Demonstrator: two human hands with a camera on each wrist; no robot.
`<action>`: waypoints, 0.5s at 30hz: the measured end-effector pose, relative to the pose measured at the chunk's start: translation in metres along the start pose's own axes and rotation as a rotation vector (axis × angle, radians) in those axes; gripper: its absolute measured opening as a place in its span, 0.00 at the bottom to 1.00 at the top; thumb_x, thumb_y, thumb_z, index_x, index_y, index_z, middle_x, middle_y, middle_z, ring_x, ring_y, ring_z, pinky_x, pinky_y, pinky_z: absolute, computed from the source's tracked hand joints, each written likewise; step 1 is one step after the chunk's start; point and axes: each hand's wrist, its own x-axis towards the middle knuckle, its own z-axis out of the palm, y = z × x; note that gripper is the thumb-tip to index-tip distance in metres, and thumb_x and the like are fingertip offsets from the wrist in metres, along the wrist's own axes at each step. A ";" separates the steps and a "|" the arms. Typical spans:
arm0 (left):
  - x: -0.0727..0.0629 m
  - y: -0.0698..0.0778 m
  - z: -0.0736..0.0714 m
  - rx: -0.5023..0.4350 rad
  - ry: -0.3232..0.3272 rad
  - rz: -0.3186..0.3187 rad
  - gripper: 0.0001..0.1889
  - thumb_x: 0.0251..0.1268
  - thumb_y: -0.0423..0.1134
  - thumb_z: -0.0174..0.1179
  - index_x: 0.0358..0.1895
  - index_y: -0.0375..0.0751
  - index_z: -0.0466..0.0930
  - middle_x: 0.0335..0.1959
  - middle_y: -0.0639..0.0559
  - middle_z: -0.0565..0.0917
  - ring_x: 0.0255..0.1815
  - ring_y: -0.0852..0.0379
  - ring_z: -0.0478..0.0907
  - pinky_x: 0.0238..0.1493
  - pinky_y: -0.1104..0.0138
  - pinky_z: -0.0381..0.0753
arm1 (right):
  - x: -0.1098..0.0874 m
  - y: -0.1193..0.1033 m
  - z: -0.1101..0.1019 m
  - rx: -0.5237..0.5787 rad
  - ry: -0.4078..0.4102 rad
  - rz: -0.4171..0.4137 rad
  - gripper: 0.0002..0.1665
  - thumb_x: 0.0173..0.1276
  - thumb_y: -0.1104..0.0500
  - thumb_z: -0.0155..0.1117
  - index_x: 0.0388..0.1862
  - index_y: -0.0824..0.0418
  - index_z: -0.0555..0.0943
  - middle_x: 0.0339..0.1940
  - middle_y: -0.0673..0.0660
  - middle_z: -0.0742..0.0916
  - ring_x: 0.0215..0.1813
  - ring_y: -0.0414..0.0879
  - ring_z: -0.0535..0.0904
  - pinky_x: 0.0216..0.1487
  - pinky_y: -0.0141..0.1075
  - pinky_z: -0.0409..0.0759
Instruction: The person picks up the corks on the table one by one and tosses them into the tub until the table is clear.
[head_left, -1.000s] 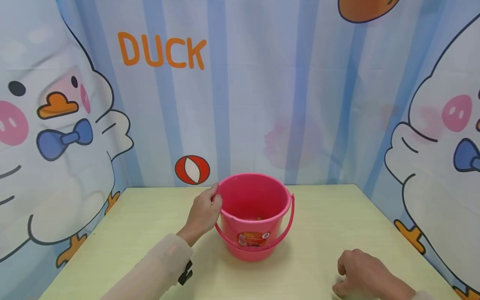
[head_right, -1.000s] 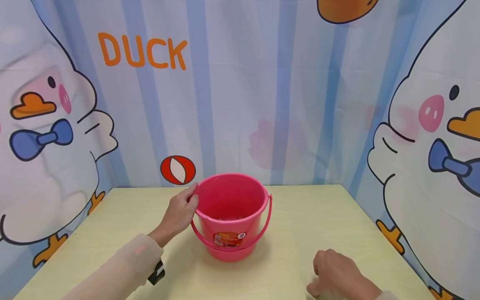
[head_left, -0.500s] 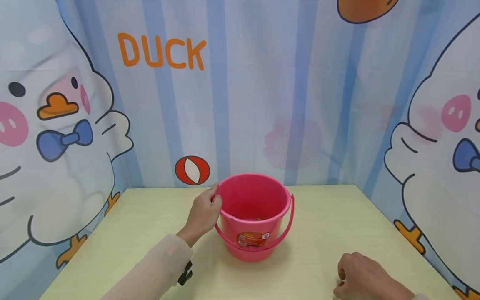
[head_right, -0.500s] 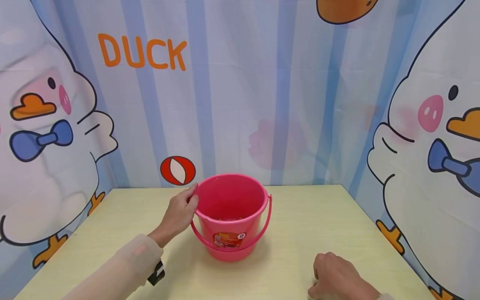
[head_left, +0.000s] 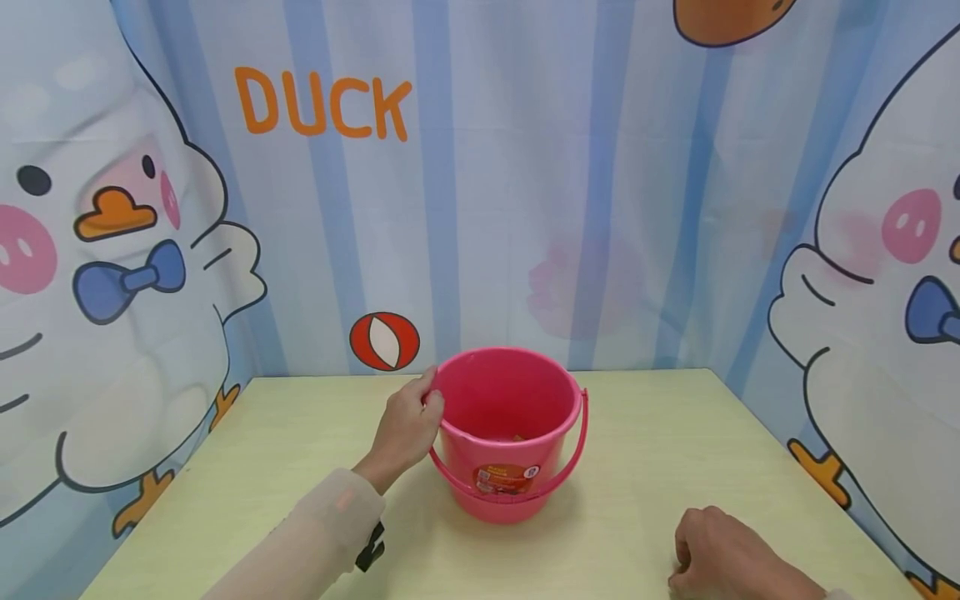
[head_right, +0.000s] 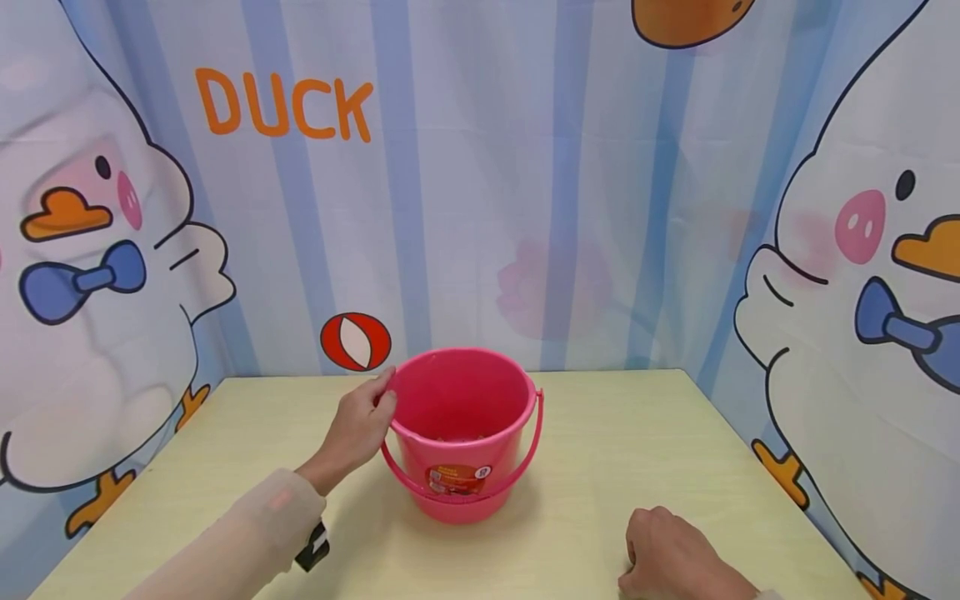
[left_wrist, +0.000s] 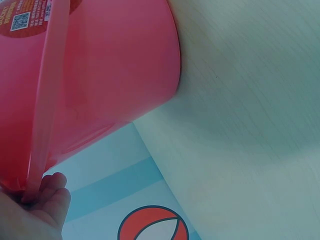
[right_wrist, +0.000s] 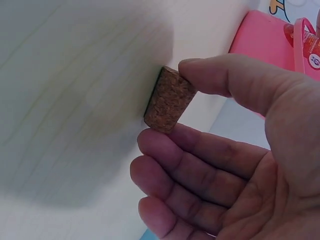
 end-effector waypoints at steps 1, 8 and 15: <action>0.000 0.000 0.000 -0.001 0.000 0.000 0.29 0.79 0.40 0.48 0.78 0.36 0.62 0.72 0.42 0.74 0.67 0.42 0.75 0.56 0.51 0.84 | 0.000 0.000 0.000 0.002 0.003 -0.002 0.10 0.55 0.58 0.81 0.24 0.57 0.86 0.22 0.50 0.82 0.27 0.45 0.76 0.33 0.39 0.80; 0.000 0.000 0.000 0.002 0.001 0.003 0.28 0.79 0.41 0.47 0.78 0.36 0.62 0.72 0.42 0.74 0.67 0.42 0.74 0.58 0.50 0.83 | -0.003 -0.003 -0.006 0.039 0.011 0.001 0.07 0.54 0.60 0.80 0.26 0.57 0.87 0.24 0.50 0.84 0.29 0.45 0.77 0.35 0.40 0.82; 0.001 -0.001 0.000 0.010 0.006 0.007 0.28 0.79 0.41 0.47 0.78 0.36 0.63 0.72 0.42 0.74 0.68 0.42 0.74 0.59 0.50 0.82 | -0.002 -0.007 -0.011 -0.007 0.107 -0.055 0.08 0.54 0.60 0.79 0.22 0.56 0.86 0.21 0.47 0.83 0.27 0.44 0.74 0.33 0.39 0.78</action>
